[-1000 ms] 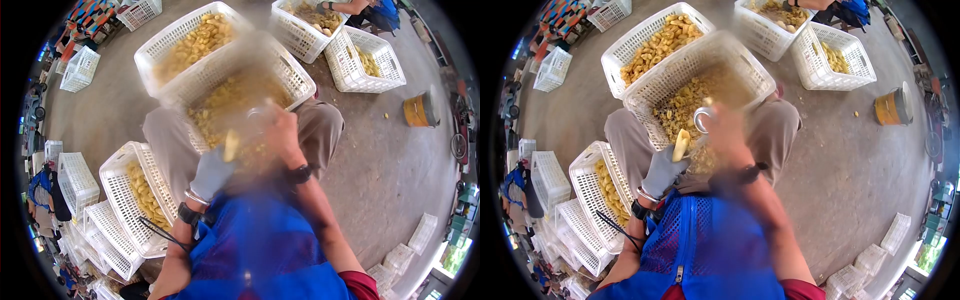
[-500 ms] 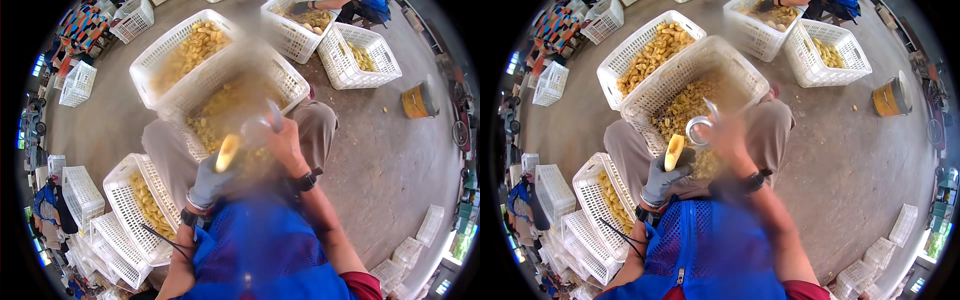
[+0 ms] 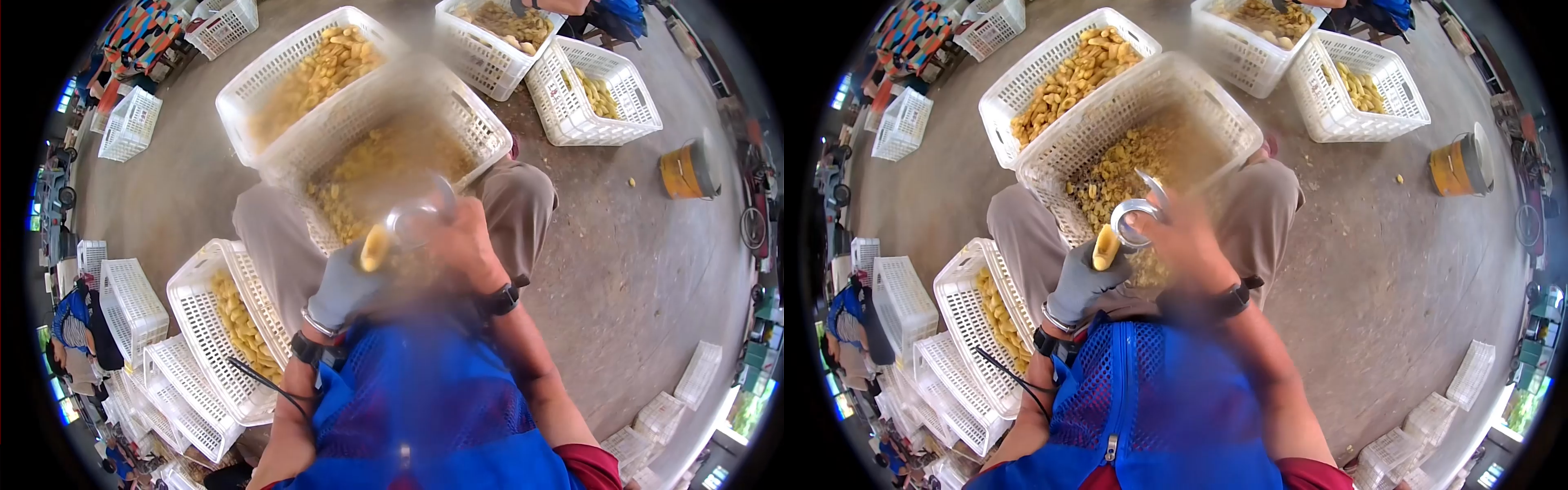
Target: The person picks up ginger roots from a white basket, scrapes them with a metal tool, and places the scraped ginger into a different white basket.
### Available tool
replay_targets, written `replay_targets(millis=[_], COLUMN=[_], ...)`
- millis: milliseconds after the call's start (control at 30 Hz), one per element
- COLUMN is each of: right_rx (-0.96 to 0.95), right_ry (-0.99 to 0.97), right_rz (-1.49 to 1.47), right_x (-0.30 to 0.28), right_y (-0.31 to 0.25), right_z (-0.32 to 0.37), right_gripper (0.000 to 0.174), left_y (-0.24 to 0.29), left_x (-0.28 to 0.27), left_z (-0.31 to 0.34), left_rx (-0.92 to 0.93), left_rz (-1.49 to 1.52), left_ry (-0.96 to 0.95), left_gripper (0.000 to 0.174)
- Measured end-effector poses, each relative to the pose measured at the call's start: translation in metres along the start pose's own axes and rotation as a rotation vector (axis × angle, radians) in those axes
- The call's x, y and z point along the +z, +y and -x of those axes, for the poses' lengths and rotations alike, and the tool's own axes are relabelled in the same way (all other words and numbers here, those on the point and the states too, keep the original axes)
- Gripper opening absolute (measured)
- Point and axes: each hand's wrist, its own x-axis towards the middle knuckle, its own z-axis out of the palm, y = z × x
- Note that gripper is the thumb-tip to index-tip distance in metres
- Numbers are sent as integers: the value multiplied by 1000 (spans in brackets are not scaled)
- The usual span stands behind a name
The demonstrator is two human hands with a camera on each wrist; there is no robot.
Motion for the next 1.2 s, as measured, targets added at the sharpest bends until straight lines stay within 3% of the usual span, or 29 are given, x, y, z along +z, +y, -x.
replay_targets(millis=[167, 467, 567, 667, 767, 867, 967, 1067, 1167, 1200], right_rx=[-90, -103, -90, -94, -158, -346, -287, -369, -461, -355], right_ry=[-236, -291, -327, -356, -312, -183, -225, -190, -185, -144], right_rz=[-16, -7, -2, 71, 280, 449, 559, 582, 708, 749], right_x=[-2, 5, 3, 5, 13, 24, 24, 26, 29, 25], right_y=[-12, -5, -11, -19, -22, -13, -25, -23, -7, -10], right_z=[2, -2, 0, 2, 5, 7, 11, 8, -1, -5], right_gripper=[36, 31, 31, 26, 22, 24, 23, 19, 14, 15], left_y=[4, -2, 1, 21, 29, 29, 17, 13, 18, 16], left_x=[-4, -8, -6, -5, 1, 0, -3, -2, 0, -1], left_z=[-2, -2, -1, 2, 6, 6, 4, 4, 5, 9], left_rx=[15, 68, 72, 113, 130, 49, 33, 58, -82, -24], left_rz=[-246, -248, -364, -692, -531, -559, -644, -834, -821, -773], left_ry=[-23, -23, 20, 47, 67, 58, 89, 142, 163, 175], left_gripper=[35, 40, 38, 36, 32, 28, 27, 27, 32, 29])
